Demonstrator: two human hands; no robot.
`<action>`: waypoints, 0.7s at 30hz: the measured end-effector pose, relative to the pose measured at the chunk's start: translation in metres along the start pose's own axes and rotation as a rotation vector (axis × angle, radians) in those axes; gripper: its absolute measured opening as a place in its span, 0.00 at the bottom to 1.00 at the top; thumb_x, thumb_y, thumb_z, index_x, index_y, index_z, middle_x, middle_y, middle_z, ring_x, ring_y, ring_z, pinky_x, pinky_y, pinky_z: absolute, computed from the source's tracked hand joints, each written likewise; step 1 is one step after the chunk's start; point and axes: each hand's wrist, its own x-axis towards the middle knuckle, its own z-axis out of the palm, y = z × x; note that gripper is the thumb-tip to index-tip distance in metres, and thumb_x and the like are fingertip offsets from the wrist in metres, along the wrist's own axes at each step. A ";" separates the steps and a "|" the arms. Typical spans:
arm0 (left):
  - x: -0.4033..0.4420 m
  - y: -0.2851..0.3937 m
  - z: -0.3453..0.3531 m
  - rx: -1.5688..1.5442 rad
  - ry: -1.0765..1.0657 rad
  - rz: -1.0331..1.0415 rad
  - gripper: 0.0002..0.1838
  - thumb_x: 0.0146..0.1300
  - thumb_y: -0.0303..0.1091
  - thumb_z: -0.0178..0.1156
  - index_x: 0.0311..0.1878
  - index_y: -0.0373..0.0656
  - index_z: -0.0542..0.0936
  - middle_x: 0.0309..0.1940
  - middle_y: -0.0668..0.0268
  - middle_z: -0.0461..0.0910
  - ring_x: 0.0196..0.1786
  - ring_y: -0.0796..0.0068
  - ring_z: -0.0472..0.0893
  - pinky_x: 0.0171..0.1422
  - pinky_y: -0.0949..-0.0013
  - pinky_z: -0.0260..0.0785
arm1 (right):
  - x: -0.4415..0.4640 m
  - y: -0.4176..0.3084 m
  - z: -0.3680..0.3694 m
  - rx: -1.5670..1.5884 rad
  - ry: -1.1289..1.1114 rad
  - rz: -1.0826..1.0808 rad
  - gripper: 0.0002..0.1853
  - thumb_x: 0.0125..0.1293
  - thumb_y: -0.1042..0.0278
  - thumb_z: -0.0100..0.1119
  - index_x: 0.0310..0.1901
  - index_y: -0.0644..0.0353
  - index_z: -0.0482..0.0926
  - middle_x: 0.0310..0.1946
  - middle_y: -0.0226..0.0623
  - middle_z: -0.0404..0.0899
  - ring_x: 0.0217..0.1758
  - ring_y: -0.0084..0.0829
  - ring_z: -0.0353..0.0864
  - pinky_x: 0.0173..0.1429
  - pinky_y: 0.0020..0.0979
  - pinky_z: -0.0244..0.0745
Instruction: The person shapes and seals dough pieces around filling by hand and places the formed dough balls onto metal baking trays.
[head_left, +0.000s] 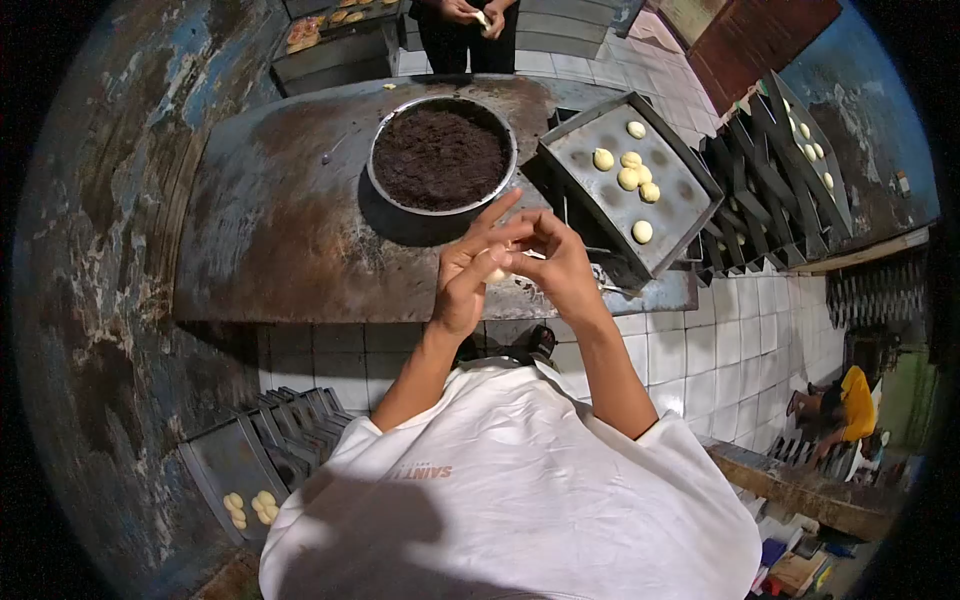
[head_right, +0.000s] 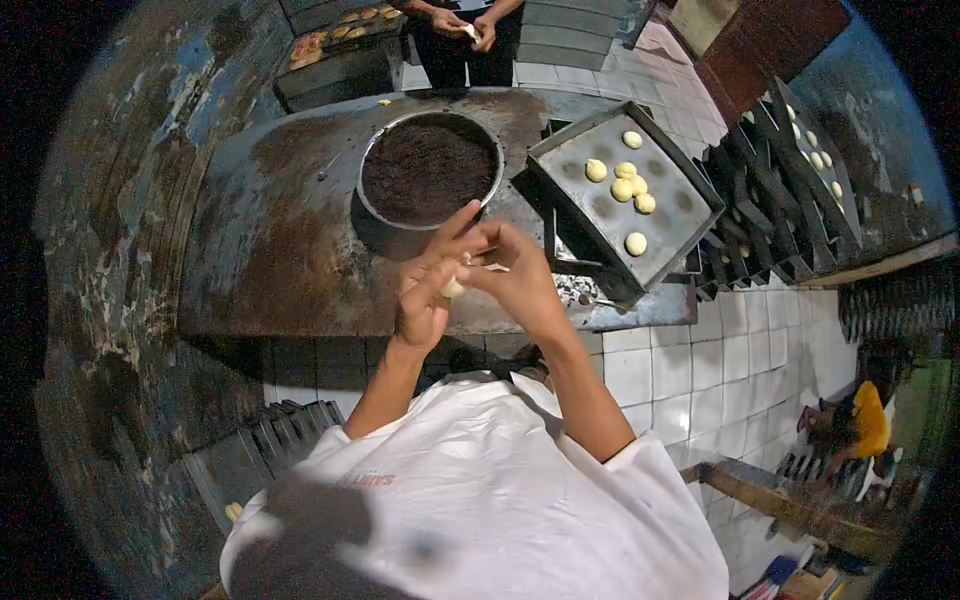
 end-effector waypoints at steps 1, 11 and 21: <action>0.000 0.003 0.004 0.001 0.009 0.008 0.23 0.68 0.38 0.58 0.60 0.33 0.81 0.77 0.48 0.63 0.72 0.56 0.73 0.79 0.54 0.60 | 0.000 0.003 -0.003 -0.003 -0.011 0.000 0.08 0.60 0.74 0.73 0.40 0.66 0.87 0.44 0.34 0.83 0.47 0.23 0.82 0.50 0.29 0.79; -0.027 -0.026 -0.015 -0.270 0.521 -0.305 0.17 0.79 0.38 0.54 0.62 0.39 0.79 0.57 0.61 0.83 0.57 0.74 0.82 0.61 0.70 0.75 | -0.012 0.026 0.015 -0.598 0.116 -0.260 0.16 0.58 0.76 0.72 0.50 0.59 0.88 0.42 0.40 0.83 0.45 0.36 0.85 0.48 0.36 0.80; 0.001 -0.057 0.027 0.031 0.365 0.007 0.14 0.79 0.36 0.54 0.52 0.35 0.83 0.60 0.54 0.81 0.63 0.70 0.78 0.71 0.66 0.67 | 0.002 0.014 -0.036 -0.090 0.074 0.126 0.07 0.61 0.76 0.71 0.39 0.69 0.87 0.42 0.35 0.87 0.45 0.26 0.85 0.50 0.27 0.78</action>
